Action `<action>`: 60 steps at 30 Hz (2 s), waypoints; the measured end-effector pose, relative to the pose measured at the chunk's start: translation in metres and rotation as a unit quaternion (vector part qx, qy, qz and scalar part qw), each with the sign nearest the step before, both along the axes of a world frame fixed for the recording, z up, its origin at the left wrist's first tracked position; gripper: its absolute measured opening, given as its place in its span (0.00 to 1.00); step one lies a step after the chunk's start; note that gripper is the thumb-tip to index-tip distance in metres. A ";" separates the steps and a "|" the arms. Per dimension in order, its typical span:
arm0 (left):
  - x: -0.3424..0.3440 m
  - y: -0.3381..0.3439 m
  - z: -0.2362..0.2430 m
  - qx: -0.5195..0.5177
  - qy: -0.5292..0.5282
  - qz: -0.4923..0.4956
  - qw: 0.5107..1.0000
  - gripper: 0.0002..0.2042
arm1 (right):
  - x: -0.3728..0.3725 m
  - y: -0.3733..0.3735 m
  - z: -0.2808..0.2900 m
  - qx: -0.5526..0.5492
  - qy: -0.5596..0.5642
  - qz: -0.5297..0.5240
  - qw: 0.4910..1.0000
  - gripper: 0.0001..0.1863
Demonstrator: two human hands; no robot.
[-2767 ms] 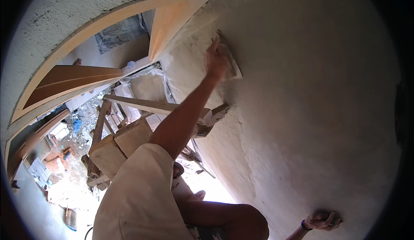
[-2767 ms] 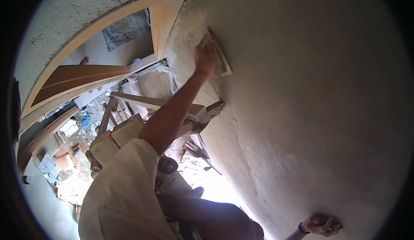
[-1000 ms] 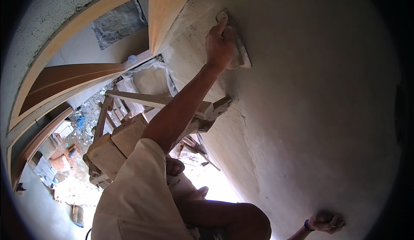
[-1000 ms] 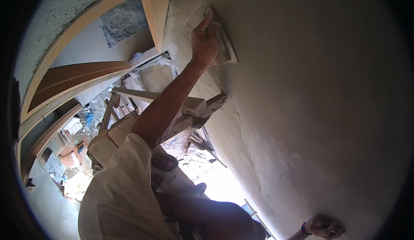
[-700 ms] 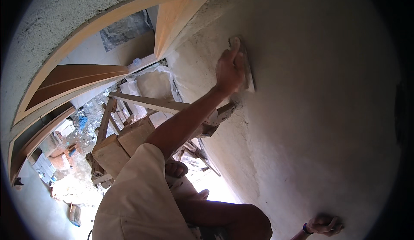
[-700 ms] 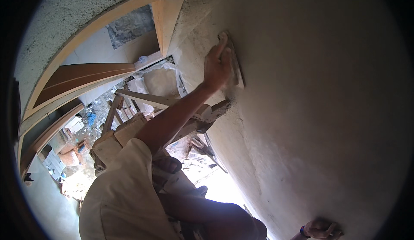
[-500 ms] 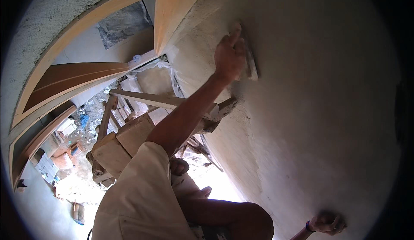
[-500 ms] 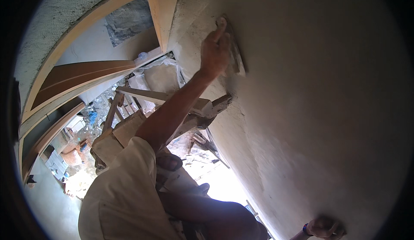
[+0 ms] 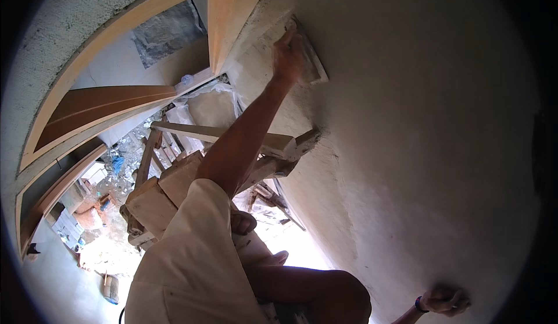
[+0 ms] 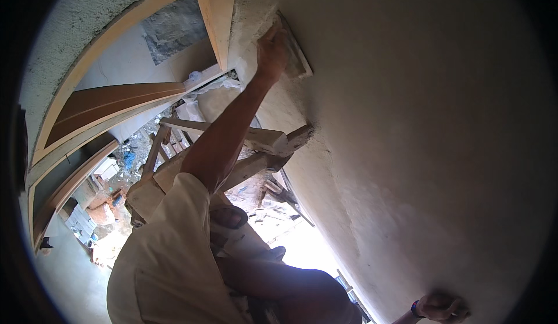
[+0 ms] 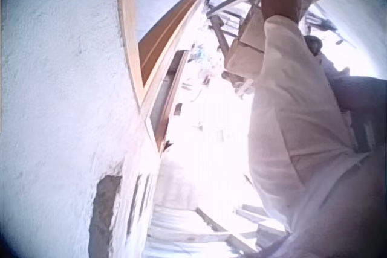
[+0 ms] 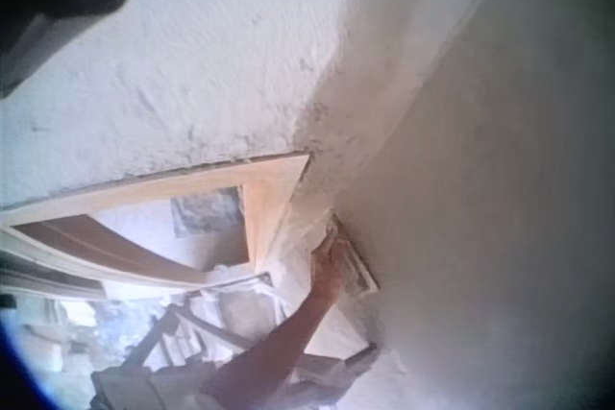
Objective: The person uses a wooden float to smooth the surface of a wet plaster wall while standing on a wooden scaffold.
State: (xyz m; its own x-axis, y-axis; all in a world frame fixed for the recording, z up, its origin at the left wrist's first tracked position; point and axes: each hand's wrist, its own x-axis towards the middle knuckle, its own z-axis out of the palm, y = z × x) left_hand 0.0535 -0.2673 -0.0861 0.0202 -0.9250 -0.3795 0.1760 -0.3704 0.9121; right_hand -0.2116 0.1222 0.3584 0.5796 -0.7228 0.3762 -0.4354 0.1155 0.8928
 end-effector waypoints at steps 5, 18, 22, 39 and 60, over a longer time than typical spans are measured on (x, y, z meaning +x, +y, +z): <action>-0.027 0.069 -0.018 -0.153 -0.079 0.019 0.985 0.23 | -0.027 0.005 -0.005 -0.041 -0.105 0.052 0.992 0.26; -0.006 -0.012 0.061 -0.092 0.088 0.118 0.985 0.25 | -0.001 -0.001 -0.006 -0.032 -0.003 0.001 0.999 0.18; -0.004 -0.014 0.102 -0.115 0.105 0.135 0.979 0.24 | -0.001 -0.001 -0.006 -0.023 -0.013 -0.002 1.000 0.17; -0.032 0.044 0.138 -0.364 -0.126 0.098 0.918 0.26 | -0.022 0.018 -0.003 -0.042 -0.057 -0.007 0.997 0.16; 0.024 -0.041 0.197 -0.523 -0.335 0.117 0.775 0.26 | -0.002 -0.002 -0.008 -0.034 -0.037 0.014 0.999 0.19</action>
